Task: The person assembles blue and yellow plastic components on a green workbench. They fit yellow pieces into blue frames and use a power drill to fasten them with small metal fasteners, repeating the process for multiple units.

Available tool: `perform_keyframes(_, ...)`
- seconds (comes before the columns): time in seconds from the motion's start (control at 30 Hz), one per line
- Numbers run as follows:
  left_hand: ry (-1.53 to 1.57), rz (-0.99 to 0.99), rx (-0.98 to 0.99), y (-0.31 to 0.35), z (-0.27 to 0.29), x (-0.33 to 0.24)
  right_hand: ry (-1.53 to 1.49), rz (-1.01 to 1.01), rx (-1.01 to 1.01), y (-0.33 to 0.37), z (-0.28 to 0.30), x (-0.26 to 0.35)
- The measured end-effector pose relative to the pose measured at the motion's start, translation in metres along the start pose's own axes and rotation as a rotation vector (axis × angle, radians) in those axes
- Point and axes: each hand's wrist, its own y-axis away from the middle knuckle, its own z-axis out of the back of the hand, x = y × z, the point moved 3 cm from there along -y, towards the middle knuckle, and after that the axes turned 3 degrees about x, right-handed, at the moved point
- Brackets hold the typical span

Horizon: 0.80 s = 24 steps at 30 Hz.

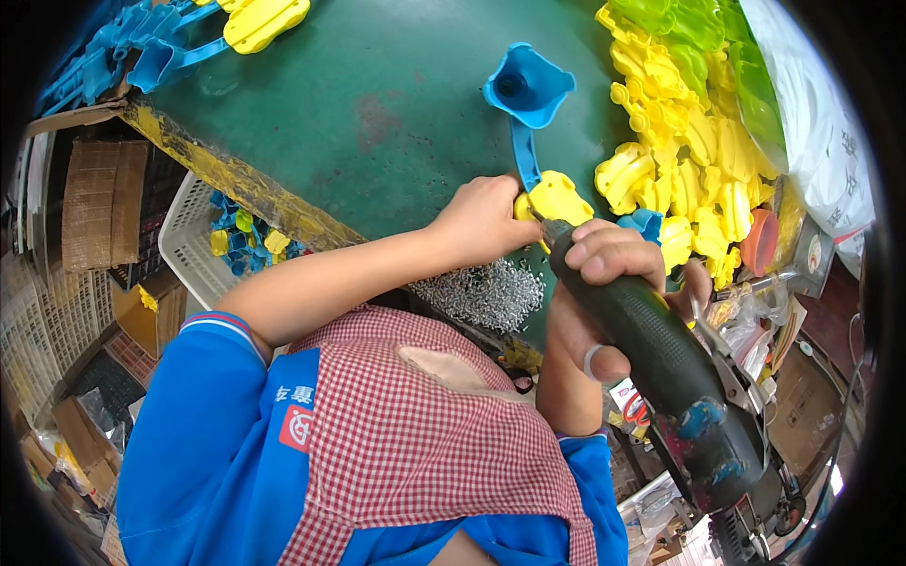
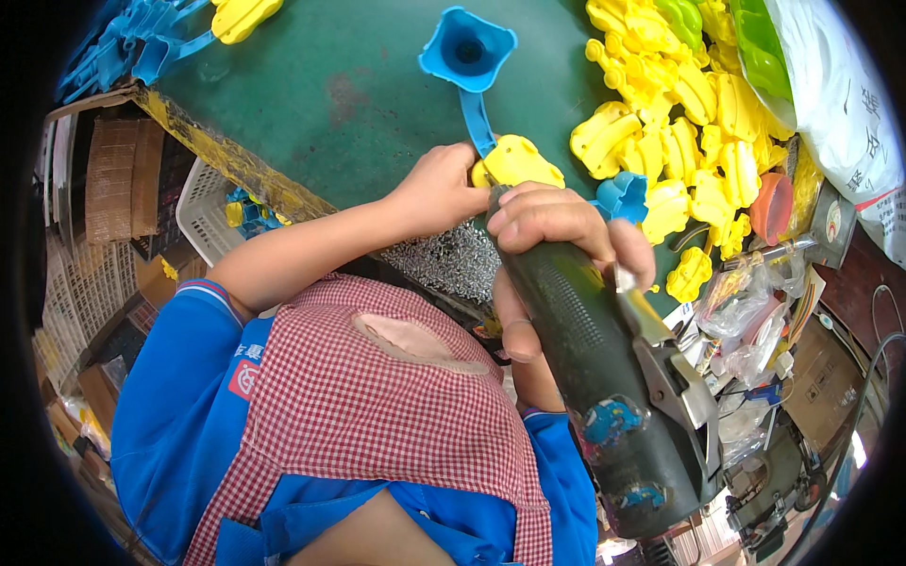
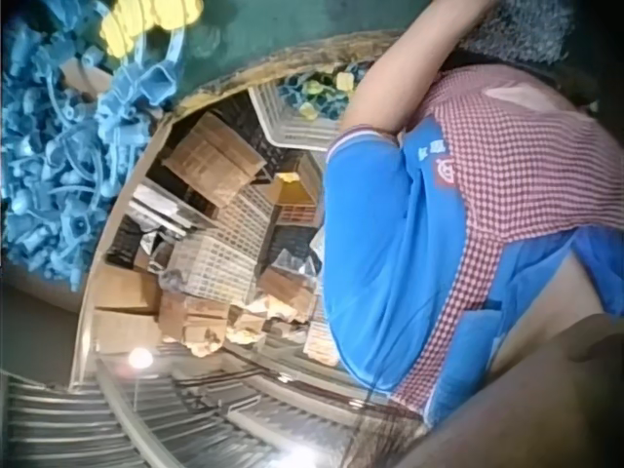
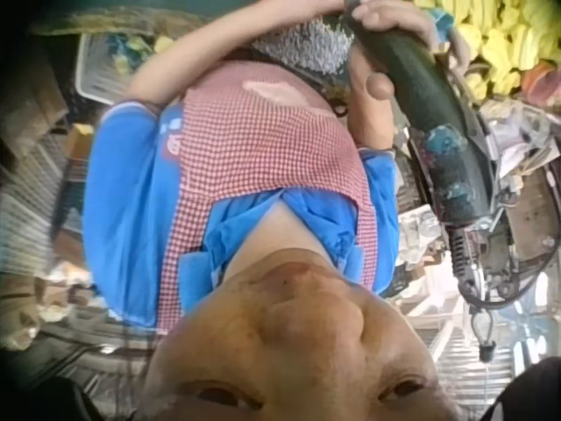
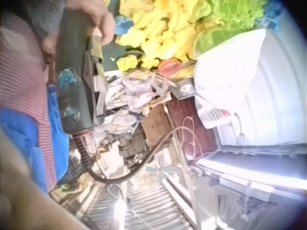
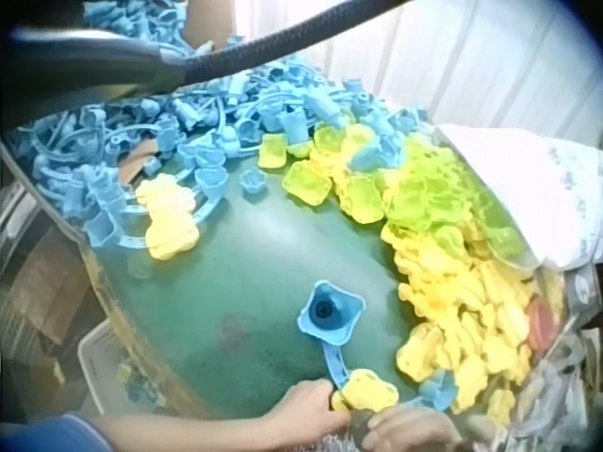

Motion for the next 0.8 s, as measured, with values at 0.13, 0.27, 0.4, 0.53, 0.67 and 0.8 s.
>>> perform_keyframes(0.13, 0.013, 0.017, -0.045, -0.001, -0.003, -0.007, -0.034, 0.014, 0.003, 0.000, 0.000, -0.010)
perform_keyframes(0.27, 0.078, 0.013, 0.032, 0.017, 0.012, -0.003, -0.195, -0.067, -0.118, -0.014, 0.001, 0.003)
perform_keyframes(0.4, 0.628, -0.150, -0.454, 0.109, 0.068, 0.041, -0.241, -0.027, -0.235, -0.015, 0.026, 0.040)
perform_keyframes(0.53, 0.809, -0.025, -0.251, 0.126, 0.077, 0.031, -0.222, -0.089, -0.143, -0.018, 0.027, 0.036)
perform_keyframes(0.67, 0.722, 0.069, -0.813, 0.032, 0.196, 0.048, -0.171, -0.104, -0.143, -0.013, 0.019, 0.033)
perform_keyframes(0.8, 0.655, 0.087, -0.865, -0.001, 0.265, 0.095, -0.087, -0.121, -0.223, -0.006, 0.016, 0.033)
